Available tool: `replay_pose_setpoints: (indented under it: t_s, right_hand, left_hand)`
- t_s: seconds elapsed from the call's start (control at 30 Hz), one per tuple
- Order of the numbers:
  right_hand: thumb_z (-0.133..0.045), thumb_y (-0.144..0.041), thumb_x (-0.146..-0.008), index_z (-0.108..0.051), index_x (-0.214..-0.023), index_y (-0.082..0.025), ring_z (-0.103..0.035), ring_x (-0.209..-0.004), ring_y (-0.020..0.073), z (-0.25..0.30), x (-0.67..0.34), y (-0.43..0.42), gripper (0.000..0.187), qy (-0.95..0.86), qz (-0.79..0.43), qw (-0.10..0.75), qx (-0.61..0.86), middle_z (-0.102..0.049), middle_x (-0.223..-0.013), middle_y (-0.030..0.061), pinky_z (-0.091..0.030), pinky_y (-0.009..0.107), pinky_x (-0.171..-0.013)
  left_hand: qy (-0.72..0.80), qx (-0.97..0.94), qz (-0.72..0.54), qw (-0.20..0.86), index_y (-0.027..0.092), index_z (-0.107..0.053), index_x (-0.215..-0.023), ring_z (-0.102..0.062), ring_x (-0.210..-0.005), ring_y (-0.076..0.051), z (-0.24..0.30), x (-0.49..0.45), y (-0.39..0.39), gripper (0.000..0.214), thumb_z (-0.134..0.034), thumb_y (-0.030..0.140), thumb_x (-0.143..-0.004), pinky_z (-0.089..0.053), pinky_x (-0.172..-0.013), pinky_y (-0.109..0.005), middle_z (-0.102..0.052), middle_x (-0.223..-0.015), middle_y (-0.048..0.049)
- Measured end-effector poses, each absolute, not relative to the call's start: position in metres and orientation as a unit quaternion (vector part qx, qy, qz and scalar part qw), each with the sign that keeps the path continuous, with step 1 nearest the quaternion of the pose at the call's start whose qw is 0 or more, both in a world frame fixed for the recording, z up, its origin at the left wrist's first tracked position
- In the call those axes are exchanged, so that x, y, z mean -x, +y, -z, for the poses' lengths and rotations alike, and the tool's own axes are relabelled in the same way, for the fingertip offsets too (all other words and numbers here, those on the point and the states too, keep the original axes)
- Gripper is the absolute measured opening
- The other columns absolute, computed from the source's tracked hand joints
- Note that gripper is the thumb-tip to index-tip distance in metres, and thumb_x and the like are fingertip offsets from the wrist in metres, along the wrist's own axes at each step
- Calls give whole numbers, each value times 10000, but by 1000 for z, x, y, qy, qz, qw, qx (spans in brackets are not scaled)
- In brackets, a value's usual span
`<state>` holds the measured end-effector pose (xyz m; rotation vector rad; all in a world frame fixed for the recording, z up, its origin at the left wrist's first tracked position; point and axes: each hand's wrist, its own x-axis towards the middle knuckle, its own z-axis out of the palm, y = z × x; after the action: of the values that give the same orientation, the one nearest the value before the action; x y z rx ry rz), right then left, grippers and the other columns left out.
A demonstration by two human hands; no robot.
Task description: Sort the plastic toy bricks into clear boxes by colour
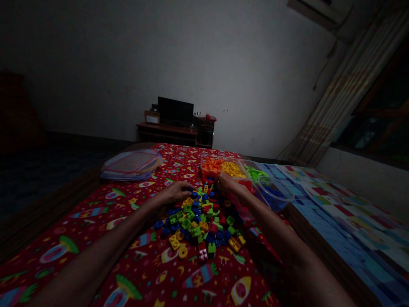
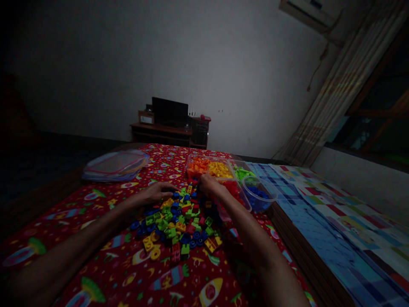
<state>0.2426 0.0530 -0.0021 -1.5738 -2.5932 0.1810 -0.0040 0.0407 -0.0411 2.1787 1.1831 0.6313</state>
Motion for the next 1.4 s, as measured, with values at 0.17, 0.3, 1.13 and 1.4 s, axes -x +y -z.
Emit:
replay_pose_setpoints:
  t_s: [0.17,0.3,1.13,1.4]
  right_hand:
    - [-469,-32,-688,-716,-855,-94,-530,-598,112,-12,-252,47,305,-841,-45,55,536,-665,-726,56,-368,201,-554]
    - [-461,-33,-680,-725,-843,-120,-527,-600,120,-15,-249,42,321,-841,-28,44,539,-678,-723,57,-395,212,-570]
    - [-504,-108,-799,-650,-1120,-165,-587,-702,124,-24,-252,-5,357,-814,-75,318,480,-685,-831,40,-419,217,-676]
    - [-427,-100,-791,-633,-1162,-122,-611,-986,225,-45,-366,-13,426,-612,126,285,727,-678,-1058,149,-436,316,-867]
  left_hand:
    - [446,-815,-274,251,185,-734,-962,-659,-893,-246,31,0,37,404,-537,434,-713,-506,-786,-303,-740,-981,-60]
    - [436,-813,-287,258,209,-730,-988,-661,-886,-252,23,-6,30,417,-554,453,-700,-516,-773,-317,-733,-1015,-50]
    - [431,-738,-355,378,170,-599,-1148,-672,-684,-213,19,-29,24,655,-539,659,-716,-540,-602,-316,-715,-812,-51]
    - [475,-805,-288,209,215,-743,-894,-667,-905,-289,15,-2,36,526,-571,641,-637,-515,-805,-344,-741,-992,-74]
